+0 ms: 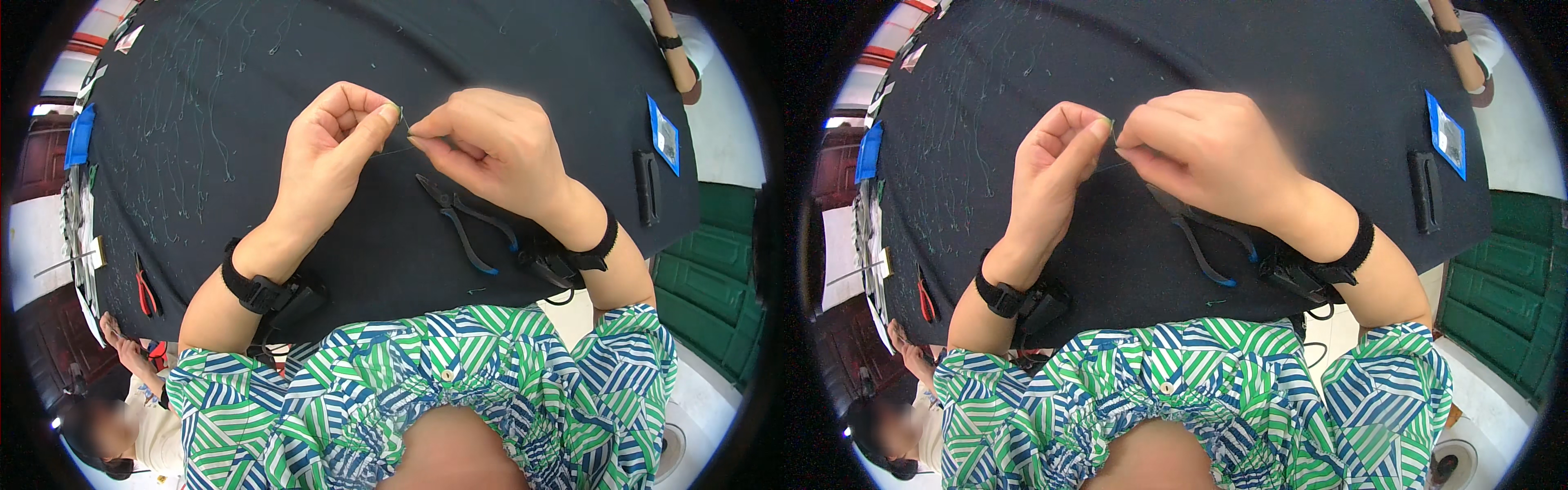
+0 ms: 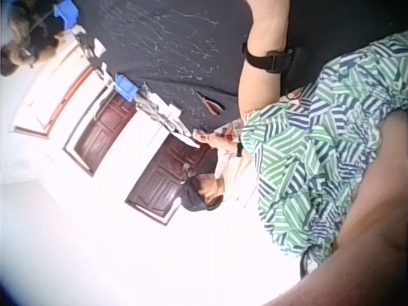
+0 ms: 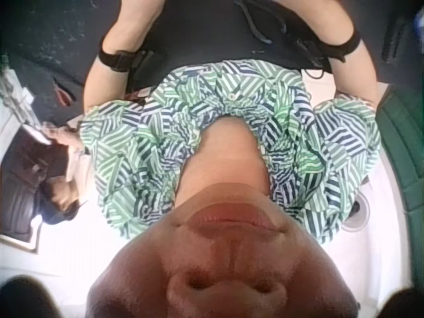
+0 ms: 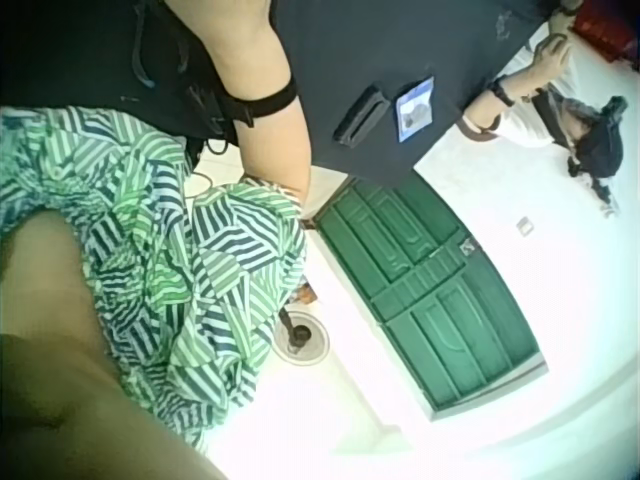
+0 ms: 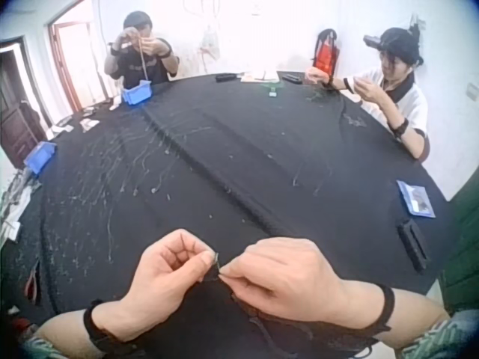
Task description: The person threads green beads onto a thin fishing line by hand. They use pliers to pull the line through the beads and pick up small metal pieces from the table.
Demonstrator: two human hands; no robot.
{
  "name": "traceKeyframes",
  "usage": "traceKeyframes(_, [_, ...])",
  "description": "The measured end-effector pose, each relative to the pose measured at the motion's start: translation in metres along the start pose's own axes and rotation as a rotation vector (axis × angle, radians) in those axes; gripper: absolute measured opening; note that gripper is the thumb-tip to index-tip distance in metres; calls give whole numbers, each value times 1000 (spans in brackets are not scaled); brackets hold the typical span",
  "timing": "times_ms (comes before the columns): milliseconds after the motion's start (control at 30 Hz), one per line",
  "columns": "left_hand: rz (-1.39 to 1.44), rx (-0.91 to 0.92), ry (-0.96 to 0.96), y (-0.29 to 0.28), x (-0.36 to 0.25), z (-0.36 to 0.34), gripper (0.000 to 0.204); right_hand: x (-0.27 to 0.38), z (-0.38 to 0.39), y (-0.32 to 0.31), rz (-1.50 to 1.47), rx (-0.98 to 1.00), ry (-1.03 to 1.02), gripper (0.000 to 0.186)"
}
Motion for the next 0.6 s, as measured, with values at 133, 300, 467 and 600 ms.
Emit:
traceKeyframes(133, [3, -4, 18, -1, 1, 0, 12, -4, 3, 7, -8, 51, 7, 10])
traceKeyframes(300, [92, 11, -46, -1, 4, 2, 13, -7, 3, 10, 10, 60, 14, 9])
traceKeyframes(467, [186, 19, -61, 2, 7, 1, 12, -14, 2, 11, 23, 66, 73, 9])
traceKeyframes(600, [215, 29, -60, 3, 8, 2, 12, -15, 2, 13, -3, 67, 95, 8])
Point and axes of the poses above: each hand's wrist, its own z-axis away from the middle knuckle, its own y-axis out of the palm, x = y × z, the point moved 6 cm from there along -z, towards the middle knuckle, and after that the axes turned 4 degrees about y, right-handed, at the moved point
